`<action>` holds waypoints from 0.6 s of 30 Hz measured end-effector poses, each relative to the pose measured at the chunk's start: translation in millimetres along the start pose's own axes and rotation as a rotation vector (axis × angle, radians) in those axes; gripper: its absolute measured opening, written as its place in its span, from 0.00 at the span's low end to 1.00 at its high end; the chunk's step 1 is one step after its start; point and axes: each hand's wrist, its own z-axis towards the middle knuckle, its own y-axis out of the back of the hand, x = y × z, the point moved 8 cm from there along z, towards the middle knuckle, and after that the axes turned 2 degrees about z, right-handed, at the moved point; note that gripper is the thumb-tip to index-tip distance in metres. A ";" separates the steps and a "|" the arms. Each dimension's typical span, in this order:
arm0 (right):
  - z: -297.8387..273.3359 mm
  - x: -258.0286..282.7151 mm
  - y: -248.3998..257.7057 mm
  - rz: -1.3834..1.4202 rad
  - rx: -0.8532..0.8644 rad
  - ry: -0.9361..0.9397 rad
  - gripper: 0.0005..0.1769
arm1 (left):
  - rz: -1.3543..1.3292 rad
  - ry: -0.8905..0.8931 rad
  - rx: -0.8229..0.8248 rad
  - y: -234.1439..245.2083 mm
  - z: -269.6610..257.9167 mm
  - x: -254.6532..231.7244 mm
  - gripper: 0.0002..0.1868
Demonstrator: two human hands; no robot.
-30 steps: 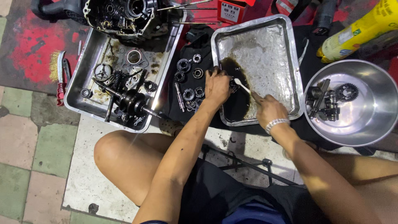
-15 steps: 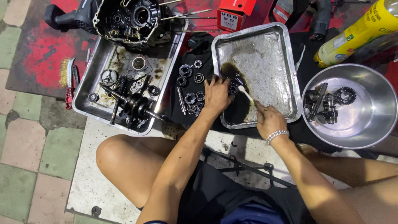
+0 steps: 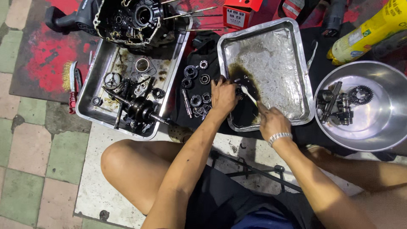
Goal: The person scrubs small engine parts with a toothbrush over a metal tray containing dark liquid. They handle gears and shafts one at a time, rotating them to clean different surfaces, then place them into a separate metal bowl.
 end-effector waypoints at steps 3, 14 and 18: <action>15.8 8.6 -1.8 0.005 -0.028 0.000 0.27 | -0.029 0.002 0.007 -0.6 -0.6 -0.2 0.23; 4.6 4.4 1.9 0.009 0.013 -0.031 0.25 | -0.023 -0.010 0.007 4.1 -1.4 -1.3 0.20; -7.4 -1.5 9.9 0.013 -0.020 0.017 0.27 | 0.020 -0.009 0.057 3.8 0.6 -4.0 0.18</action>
